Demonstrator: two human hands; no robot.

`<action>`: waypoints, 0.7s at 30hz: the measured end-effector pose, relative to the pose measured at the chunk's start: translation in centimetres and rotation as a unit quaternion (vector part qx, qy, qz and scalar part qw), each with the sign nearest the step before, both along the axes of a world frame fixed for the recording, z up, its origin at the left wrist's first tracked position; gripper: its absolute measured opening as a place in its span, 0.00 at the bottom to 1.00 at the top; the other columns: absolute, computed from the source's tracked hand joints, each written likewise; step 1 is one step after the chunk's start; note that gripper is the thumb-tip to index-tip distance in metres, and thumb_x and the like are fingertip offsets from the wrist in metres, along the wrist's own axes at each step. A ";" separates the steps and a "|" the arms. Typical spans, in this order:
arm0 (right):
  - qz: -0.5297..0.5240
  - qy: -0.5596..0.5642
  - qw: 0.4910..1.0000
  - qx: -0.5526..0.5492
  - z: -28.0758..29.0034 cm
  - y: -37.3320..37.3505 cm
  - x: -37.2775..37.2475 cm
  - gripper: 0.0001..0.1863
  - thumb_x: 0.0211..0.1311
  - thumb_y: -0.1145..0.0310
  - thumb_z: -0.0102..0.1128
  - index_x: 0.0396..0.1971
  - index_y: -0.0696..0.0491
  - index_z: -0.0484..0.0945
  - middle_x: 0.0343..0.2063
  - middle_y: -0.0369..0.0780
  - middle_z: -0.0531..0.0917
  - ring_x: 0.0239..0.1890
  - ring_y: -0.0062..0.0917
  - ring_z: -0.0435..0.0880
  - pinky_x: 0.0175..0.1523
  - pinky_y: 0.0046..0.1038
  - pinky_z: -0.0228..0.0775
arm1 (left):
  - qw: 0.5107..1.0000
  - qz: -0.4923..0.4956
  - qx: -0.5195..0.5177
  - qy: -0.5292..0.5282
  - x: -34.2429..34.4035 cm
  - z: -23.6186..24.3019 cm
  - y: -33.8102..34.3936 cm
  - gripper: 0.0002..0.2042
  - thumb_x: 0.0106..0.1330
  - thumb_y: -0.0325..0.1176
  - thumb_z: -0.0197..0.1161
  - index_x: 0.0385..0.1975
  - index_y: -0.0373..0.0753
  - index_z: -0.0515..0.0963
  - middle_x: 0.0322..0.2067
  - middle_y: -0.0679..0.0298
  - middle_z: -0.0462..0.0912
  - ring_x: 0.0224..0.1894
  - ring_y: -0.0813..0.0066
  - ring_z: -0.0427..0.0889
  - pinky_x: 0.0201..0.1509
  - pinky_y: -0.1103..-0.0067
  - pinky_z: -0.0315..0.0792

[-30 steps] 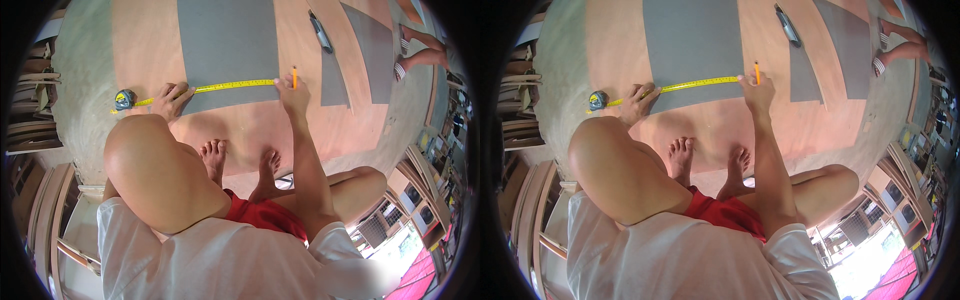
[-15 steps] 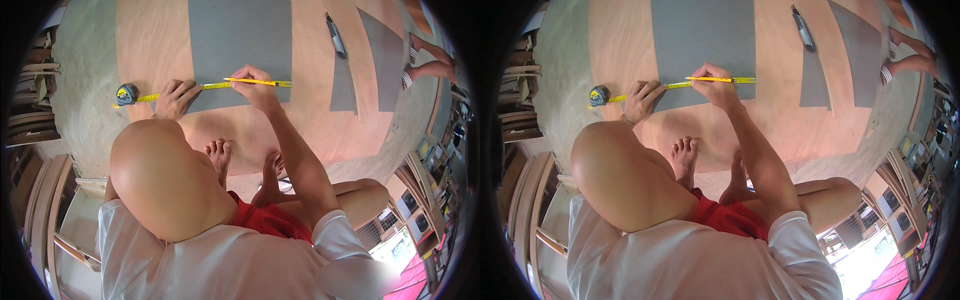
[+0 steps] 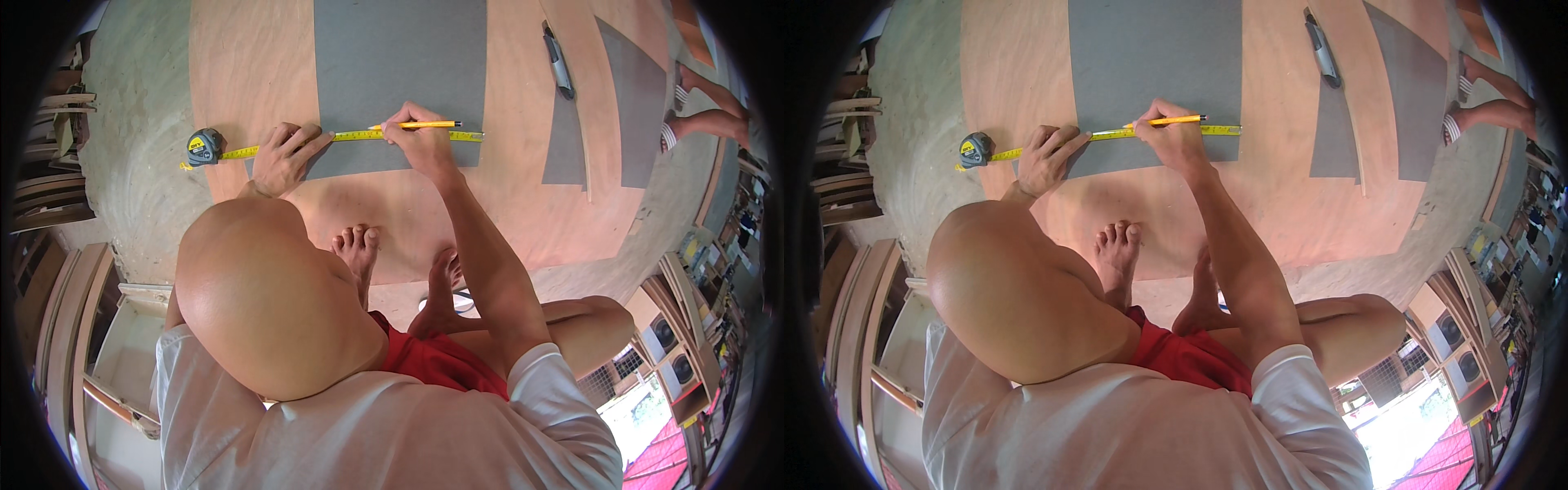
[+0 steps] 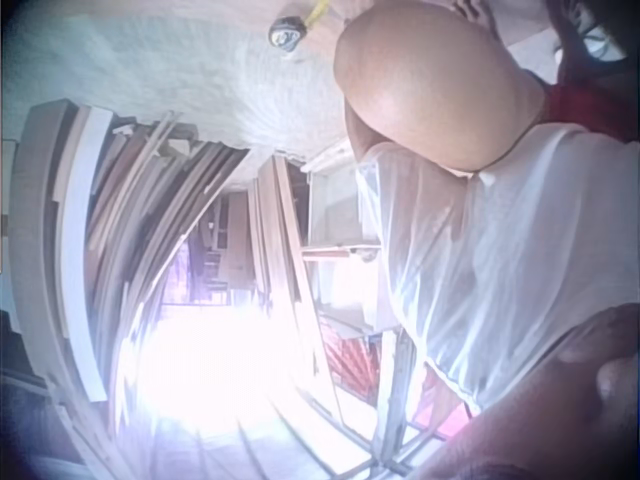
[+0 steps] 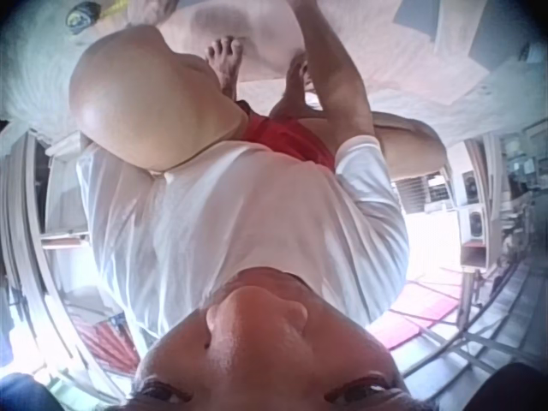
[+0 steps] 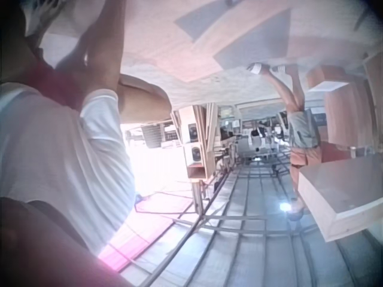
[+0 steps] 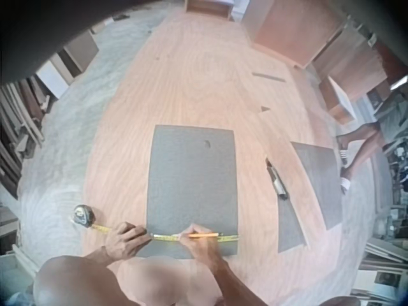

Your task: The person measures and marks a large sheet of material on the floor using a tape measure and pencil. They then use a utility knife to cut the material along the marked lines, separating it into smaller pieces.

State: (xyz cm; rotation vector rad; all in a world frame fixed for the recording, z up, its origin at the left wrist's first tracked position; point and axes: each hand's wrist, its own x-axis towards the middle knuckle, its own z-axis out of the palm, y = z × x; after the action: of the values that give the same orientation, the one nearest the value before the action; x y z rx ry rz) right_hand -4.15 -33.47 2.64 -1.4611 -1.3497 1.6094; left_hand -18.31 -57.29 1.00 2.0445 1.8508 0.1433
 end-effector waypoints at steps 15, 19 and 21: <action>0.017 -0.014 1.000 0.010 -0.4 0.2 0.4 0.10 0.60 0.73 0.68 0.24 0.59 0.75 0.24 0.39 0.86 0.27 0.15 0.77 0.33 0.26 0.70 | 0.977 -0.134 0.133 -0.098 -10.3 0.5 13.3 0.22 0.56 0.28 0.68 0.53 0.50 0.81 0.49 0.66 0.81 0.46 0.62 0.76 0.47 0.67 0.76; 0.012 -0.006 1.000 0.006 -0.2 0.3 0.1 0.11 0.60 0.73 0.67 0.24 0.59 0.75 0.23 0.39 0.85 0.27 0.15 0.77 0.33 0.27 0.70 | 0.966 -0.173 0.157 -0.112 -13.0 0.5 16.6 0.23 0.56 0.27 0.69 0.54 0.50 0.82 0.49 0.66 0.81 0.45 0.64 0.77 0.47 0.69 0.76; 0.006 -0.002 1.000 -0.003 0.0 0.2 0.1 0.11 0.60 0.72 0.68 0.24 0.59 0.75 0.23 0.39 0.85 0.27 0.15 0.77 0.33 0.27 0.70 | 0.962 -0.187 0.162 -0.118 -14.0 0.6 17.5 0.23 0.55 0.27 0.70 0.54 0.50 0.83 0.49 0.66 0.82 0.45 0.65 0.77 0.47 0.69 0.76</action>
State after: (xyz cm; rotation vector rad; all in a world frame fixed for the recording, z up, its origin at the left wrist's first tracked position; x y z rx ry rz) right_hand -4.05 -33.30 2.68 -1.4623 -1.3591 1.6207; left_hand -32.29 -39.77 1.61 2.4320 1.3397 0.5908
